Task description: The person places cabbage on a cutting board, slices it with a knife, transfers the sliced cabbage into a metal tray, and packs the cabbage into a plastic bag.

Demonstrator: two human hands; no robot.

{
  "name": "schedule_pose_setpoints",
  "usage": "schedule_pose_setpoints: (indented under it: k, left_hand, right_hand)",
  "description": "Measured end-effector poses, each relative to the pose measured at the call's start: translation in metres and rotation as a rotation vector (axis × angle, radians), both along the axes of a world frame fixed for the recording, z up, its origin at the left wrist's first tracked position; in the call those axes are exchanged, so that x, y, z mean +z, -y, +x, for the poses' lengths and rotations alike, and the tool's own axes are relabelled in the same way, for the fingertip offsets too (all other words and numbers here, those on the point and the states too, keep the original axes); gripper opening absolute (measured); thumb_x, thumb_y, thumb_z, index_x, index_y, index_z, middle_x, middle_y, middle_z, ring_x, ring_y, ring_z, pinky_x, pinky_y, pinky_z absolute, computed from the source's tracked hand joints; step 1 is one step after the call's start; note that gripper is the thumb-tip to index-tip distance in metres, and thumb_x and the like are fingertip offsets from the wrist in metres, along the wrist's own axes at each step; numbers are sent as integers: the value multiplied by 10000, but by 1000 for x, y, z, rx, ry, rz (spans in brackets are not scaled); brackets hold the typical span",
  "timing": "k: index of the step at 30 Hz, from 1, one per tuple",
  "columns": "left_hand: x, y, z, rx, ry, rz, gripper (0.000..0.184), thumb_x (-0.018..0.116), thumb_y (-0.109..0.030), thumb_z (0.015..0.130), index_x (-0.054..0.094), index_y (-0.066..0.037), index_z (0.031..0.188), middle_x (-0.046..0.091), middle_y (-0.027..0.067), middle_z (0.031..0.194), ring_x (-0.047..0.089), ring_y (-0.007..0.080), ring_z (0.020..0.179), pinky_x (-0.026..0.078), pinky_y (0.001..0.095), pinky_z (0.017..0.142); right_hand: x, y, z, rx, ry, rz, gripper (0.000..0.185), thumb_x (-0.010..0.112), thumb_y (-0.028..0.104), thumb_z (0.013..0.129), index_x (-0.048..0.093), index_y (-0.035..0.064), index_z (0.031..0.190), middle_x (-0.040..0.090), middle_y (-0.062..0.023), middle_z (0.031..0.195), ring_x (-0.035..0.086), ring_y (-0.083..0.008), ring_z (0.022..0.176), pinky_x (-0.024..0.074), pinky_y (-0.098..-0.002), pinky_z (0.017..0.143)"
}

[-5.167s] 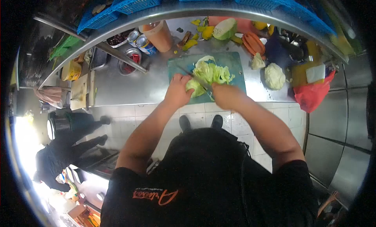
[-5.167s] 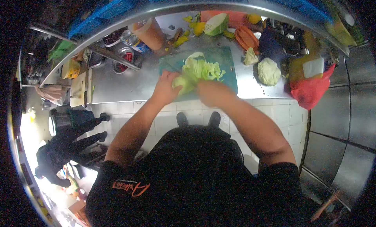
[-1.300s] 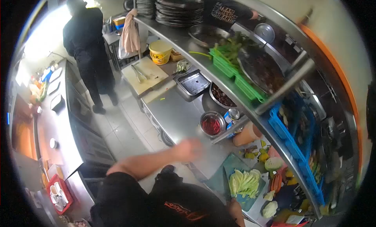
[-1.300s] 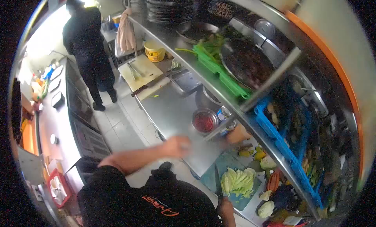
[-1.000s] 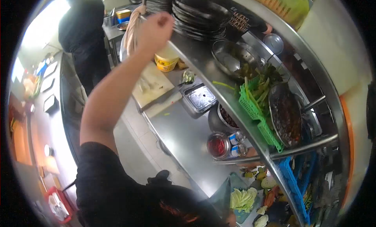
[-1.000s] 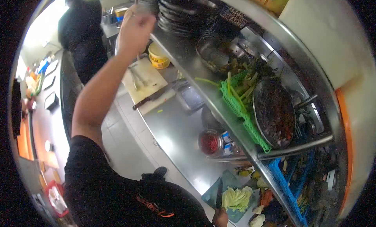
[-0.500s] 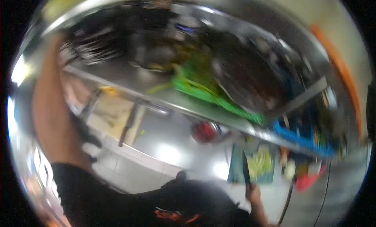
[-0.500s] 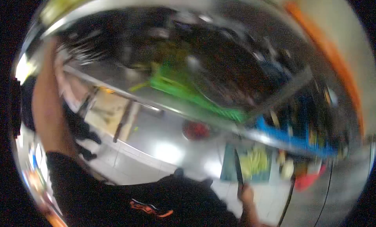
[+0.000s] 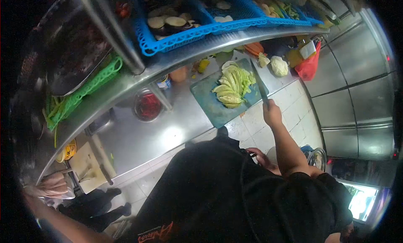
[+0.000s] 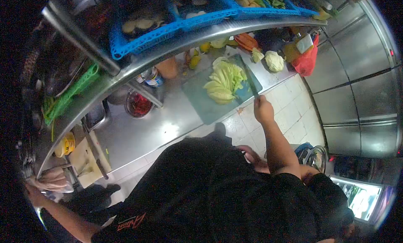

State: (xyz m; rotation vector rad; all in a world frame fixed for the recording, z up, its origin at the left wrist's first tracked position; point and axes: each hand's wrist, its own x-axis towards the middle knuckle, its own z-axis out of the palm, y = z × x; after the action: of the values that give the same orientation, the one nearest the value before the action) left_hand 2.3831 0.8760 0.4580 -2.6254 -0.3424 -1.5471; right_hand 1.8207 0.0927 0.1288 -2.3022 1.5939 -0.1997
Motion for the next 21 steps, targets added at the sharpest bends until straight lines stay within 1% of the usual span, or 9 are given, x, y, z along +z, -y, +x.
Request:
schedule_pose_setpoints:
  k: [1, 6, 11, 14, 16, 17, 19, 20, 21]
  left_hand:
    - [-11, -22, -1, 68, -22, 22, 603, 551, -567, 922, 677, -72, 1244, 705, 194, 1149, 689, 385, 993, 538, 482, 875]
    - [-57, -44, -52, 81, 97, -4, 499, 624, -509, 916, 707, -56, 1108, 715, 151, 1000, 692, 312, 856, 548, 425, 754]
    - [-92, -52, -154, 113, 263, -36, 417, 697, -450, 909, 737, -40, 972, 726, 107, 850, 694, 238, 720, 557, 368, 633]
    - [-130, -5, -232, 162, 374, -80, 386, 741, -415, 905, 755, -30, 890, 732, 81, 761, 695, 194, 638, 563, 334, 560]
    - [-150, 87, -269, 233, 393, -339, 485, 701, -471, 919, 734, 11, 957, 733, 159, 826, 708, 286, 736, 577, 413, 693]
    - [-175, 97, -288, 268, 260, -279, 393, 672, -392, 929, 725, -10, 1008, 727, 168, 858, 701, 308, 761, 570, 413, 704]
    - [-225, 118, -323, 311, 12, -135, 260, 613, -233, 951, 709, -52, 1111, 713, 185, 922, 689, 351, 813, 555, 413, 726]
    - [-234, 170, -342, 524, -221, 15, 256, 559, -117, 947, 679, -37, 1159, 701, 170, 907, 686, 338, 794, 552, 423, 704]
    - [-251, 202, -352, 484, -275, -159, 234, 555, -142, 966, 692, -33, 1121, 693, 176, 891, 672, 330, 765, 537, 426, 692]
  right_hand:
    - [-1, 7, -3, -32, -20, 10, 283, 561, 267, 961, 574, 45, 1137, 683, -287, 921, 655, -487, 900, 511, -547, 792]
    - [-18, 65, -10, -59, -91, -12, 353, 596, 265, 926, 568, 44, 1200, 693, -284, 1005, 664, -463, 963, 522, -524, 825]
    - [-19, 124, 20, 29, -99, 92, 436, 619, 165, 828, 570, 42, 1243, 690, -296, 1037, 666, -458, 1002, 524, -499, 866]
    - [-34, 158, 26, 152, -86, 60, 409, 636, 211, 843, 586, 65, 1222, 694, -291, 1032, 664, -463, 1001, 519, -512, 856]
    - [-60, 189, 19, 247, -42, 81, 391, 624, 216, 861, 583, 48, 1212, 689, -306, 1001, 670, -461, 976, 523, -496, 821]
    - [-85, 211, 9, 360, 4, 36, 370, 619, 223, 878, 586, 38, 1196, 692, -293, 932, 683, -443, 894, 526, -482, 778]
    - [-67, 210, 17, 319, 121, 212, 362, 614, 211, 873, 585, 8, 1171, 666, -231, 797, 669, -334, 739, 510, -442, 691]
    - [-93, 235, 8, 369, 90, 199, 366, 624, 217, 870, 585, -2, 1161, 662, -213, 769, 669, -311, 732, 509, -442, 682]
    - [-110, 251, 1, 496, 177, 134, 363, 639, 230, 872, 584, 8, 1154, 660, -204, 747, 673, -329, 736, 512, -452, 685]
